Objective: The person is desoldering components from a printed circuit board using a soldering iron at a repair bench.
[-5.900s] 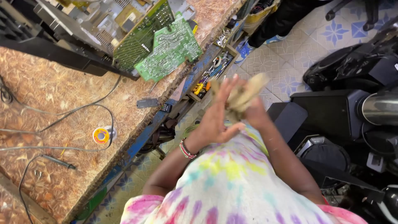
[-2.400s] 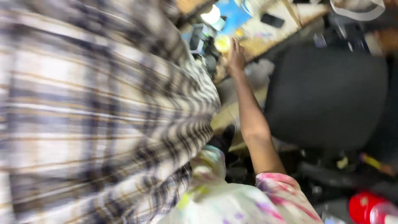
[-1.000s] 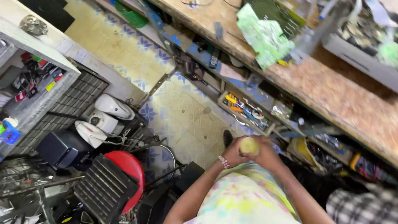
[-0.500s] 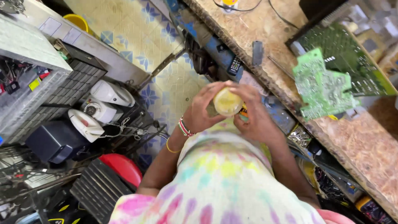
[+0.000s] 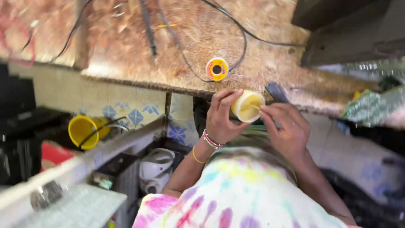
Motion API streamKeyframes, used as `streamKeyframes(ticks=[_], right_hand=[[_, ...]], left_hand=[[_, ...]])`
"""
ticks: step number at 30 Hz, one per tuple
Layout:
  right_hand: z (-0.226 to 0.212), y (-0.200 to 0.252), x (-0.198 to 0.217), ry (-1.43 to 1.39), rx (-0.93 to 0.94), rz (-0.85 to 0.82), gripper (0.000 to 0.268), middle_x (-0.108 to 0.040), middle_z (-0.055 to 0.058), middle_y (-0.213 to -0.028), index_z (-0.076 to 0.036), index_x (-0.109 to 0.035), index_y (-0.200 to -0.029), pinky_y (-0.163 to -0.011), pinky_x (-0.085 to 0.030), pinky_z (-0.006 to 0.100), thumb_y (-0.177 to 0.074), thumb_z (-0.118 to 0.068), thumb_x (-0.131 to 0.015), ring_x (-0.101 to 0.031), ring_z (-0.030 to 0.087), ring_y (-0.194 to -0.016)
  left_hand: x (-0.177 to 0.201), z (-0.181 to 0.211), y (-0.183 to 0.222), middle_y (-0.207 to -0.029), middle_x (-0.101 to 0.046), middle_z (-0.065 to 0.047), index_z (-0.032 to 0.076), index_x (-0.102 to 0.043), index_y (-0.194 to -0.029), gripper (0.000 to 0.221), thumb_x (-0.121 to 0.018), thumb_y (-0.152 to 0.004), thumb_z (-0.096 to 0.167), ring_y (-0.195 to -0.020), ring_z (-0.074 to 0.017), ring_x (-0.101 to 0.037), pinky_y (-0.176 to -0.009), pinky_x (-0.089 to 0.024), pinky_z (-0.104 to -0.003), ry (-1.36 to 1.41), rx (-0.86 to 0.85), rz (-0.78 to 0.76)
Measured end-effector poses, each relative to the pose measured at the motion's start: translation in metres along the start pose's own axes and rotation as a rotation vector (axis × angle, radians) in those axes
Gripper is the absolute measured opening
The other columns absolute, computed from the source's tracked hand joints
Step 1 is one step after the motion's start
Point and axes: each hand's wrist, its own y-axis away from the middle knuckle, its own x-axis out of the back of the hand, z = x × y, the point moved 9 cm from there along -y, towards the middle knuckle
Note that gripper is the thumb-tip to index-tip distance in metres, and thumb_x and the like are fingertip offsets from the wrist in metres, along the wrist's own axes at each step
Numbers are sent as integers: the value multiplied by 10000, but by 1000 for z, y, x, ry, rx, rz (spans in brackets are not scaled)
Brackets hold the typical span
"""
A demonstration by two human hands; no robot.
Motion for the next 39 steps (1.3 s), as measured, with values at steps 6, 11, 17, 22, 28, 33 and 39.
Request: streamKeyframes(ticks=[6, 11, 17, 22, 28, 33, 39], right_hand=[[-7, 16, -5, 245, -64, 38, 158, -723, 80, -927, -94, -819, -1052, -696, -594, 400, -903, -135, -852, -714, 294, -810], [-29, 2, 8, 144, -95, 1, 101, -691, 135, -897, -23, -773, -1085, -719, -616, 479, -992, -59, -761, -703, 353, -823], [14, 33, 20, -181, -313, 153, 107, -714, 125, -820, -36, -784, -979, -689, -573, 389, -964, -142, -790, -696, 251, -731], [48, 66, 24, -577, -521, 293, 113, -669, 145, -781, 54, -731, -972, -655, -586, 323, -965, -59, -734, -651, 150, -669], [55, 88, 67, -657, -489, 458, 198, -635, 149, -640, 80, -719, -1009, -641, -536, 298, -1018, -100, -639, -625, 167, -587], [78, 129, 89, -691, -551, 771, 199, -605, 169, -668, 54, -606, -1067, -608, -514, 303, -1092, -133, -544, -567, 181, -519], [80, 139, 70, -814, -607, 767, 199, -567, 145, -654, 5, -534, -1098, -620, -502, 302, -1101, -194, -527, -557, 173, -511]], left_hand=[[4, -8, -4, -1161, -644, -100, 127, -692, -1252, 716, -907, -676, 494, -1037, -297, -701, -946, -592, -404, 14, -84, 38], [3, 3, -5, -1171, -644, -97, 103, -695, -1241, 682, -934, -672, 393, -1058, -297, -702, -965, -588, -403, 45, -112, 34], [3, 13, -10, -1167, -640, -97, 117, -683, -1276, 734, -948, -651, 394, -1090, -324, -683, -990, -556, -447, 9, -84, 10], [-6, 20, -17, -1188, -583, -212, 51, -635, -1353, 765, -922, -730, 390, -1160, -446, -594, -1056, -449, -549, 36, -34, -76], [-3, 12, -29, -1276, -572, -226, 36, -588, -1435, 821, -928, -783, 401, -1228, -430, -561, -1101, -407, -548, -123, -23, -49], [1, 6, -34, -1326, -582, -285, 41, -541, -1483, 891, -941, -767, 388, -1250, -487, -561, -1078, -427, -626, -188, 75, -106], [3, 6, -34, -1418, -480, -336, 7, -426, -1556, 1055, -949, -703, 340, -1341, -542, -461, -1150, -359, -620, -251, 56, -224]])
